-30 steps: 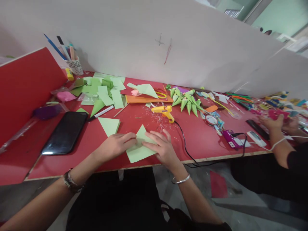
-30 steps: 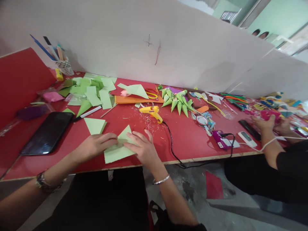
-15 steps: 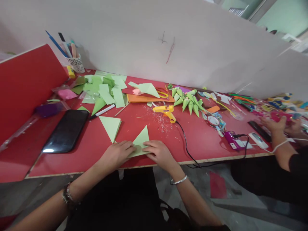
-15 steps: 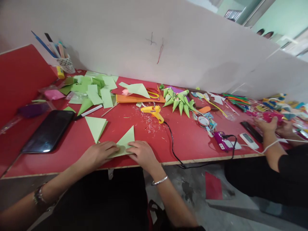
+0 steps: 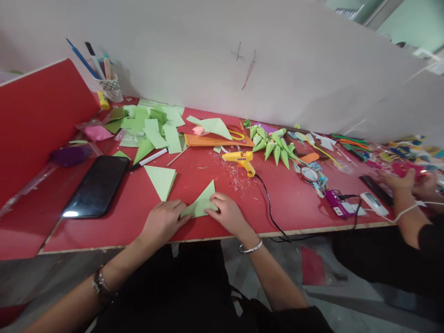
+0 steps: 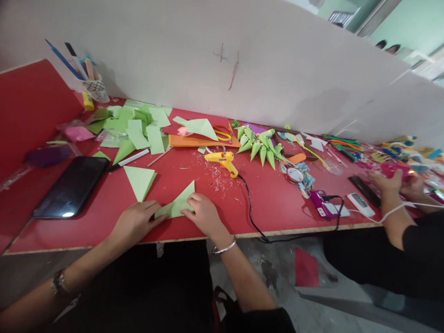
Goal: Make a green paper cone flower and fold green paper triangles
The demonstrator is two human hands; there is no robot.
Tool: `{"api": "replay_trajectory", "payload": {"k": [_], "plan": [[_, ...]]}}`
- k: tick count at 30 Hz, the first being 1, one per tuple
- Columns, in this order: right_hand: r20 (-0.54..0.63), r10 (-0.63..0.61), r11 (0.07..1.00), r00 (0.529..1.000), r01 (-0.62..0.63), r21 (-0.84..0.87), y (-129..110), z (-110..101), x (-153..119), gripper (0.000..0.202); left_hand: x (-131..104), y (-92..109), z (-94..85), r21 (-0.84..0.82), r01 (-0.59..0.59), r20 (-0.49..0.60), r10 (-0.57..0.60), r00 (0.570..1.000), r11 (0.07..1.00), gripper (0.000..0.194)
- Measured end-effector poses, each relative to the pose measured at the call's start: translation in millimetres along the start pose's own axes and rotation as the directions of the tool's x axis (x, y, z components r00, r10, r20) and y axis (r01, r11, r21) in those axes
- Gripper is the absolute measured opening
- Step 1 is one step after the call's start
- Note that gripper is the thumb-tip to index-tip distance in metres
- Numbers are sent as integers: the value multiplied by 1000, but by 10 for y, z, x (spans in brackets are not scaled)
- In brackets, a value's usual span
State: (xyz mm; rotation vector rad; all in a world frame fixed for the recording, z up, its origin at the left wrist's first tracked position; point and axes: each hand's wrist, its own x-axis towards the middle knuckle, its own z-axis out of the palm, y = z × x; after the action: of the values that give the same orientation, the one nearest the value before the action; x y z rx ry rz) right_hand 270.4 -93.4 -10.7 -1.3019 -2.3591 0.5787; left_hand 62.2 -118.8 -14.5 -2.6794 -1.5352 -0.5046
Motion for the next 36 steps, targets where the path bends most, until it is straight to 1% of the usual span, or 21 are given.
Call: {"api": "replay_trajectory", "payload": {"k": [3, 5, 7, 8, 9, 11, 12, 13, 14, 17, 21, 24, 25, 27, 30, 33, 36], "plan": [[-23, 22, 1000, 999, -22, -20, -26, 10, -38, 15, -27, -42, 11, -17, 24, 47, -23, 999, 1000, 30], [-40, 29, 998, 999, -31, -50, -42, 21, -59, 14, -35, -72, -8, -16, 17, 51, -17, 999, 1000, 25], [-52, 26, 996, 998, -30, -85, -52, 38, -70, 12, -27, -94, -55, 12, -55, 49, 54, 997, 998, 28], [-56, 22, 994, 998, -28, -102, -54, 48, -71, 11, -17, -100, -85, 28, -123, 66, 121, 990, 992, 34], [-57, 19, 993, 998, -26, -118, -55, 59, -71, 11, -5, -103, -116, 34, -207, 101, 203, 974, 978, 40], [-55, 16, 988, 998, -25, -153, -53, 78, -67, 12, 21, -102, -165, 3, -361, 188, 354, 916, 932, 49], [-53, 15, 985, 998, -24, -169, -53, 85, -65, 12, 31, -98, -180, -19, -410, 219, 404, 888, 912, 50], [-52, 14, 983, 999, -23, -180, -54, 91, -63, 13, 38, -96, -189, -35, -438, 237, 434, 869, 898, 49], [-52, 14, 982, 999, -23, -187, -56, 94, -63, 13, 41, -95, -193, -41, -450, 243, 446, 861, 892, 48], [-54, 22, 980, 998, -32, -195, -68, 93, -64, 13, 25, -123, -195, -39, -464, 225, 461, 859, 885, 46], [-45, 38, 976, 998, -47, -212, -85, 81, -62, 13, -32, -251, -234, -64, -478, 222, 479, 849, 876, 49], [-33, 51, 975, 998, -57, -217, -106, 74, -64, 14, -79, -370, -287, -115, -480, 213, 493, 844, 870, 40], [-34, 60, 974, 998, -66, -219, -118, 72, -67, 14, -90, -401, -304, -138, -476, 204, 495, 844, 868, 40], [-55, 80, 969, 995, -91, -228, -155, 67, -76, 16, -103, -440, -329, -186, -463, 189, 494, 849, 867, 45], [-121, 73, 961, 990, -102, -255, -242, 72, -86, 33, -104, -447, -342, -235, -437, 179, 481, 858, 868, 47], [-145, 67, 964, 987, -101, -246, -350, 116, -75, 51, -102, -429, -337, -239, -401, 197, 449, 872, 884, 45], [-160, 118, 963, 980, -152, -221, -438, 190, -44, 57, -104, -416, -335, -234, -392, 215, 440, 872, 890, 43]]}}
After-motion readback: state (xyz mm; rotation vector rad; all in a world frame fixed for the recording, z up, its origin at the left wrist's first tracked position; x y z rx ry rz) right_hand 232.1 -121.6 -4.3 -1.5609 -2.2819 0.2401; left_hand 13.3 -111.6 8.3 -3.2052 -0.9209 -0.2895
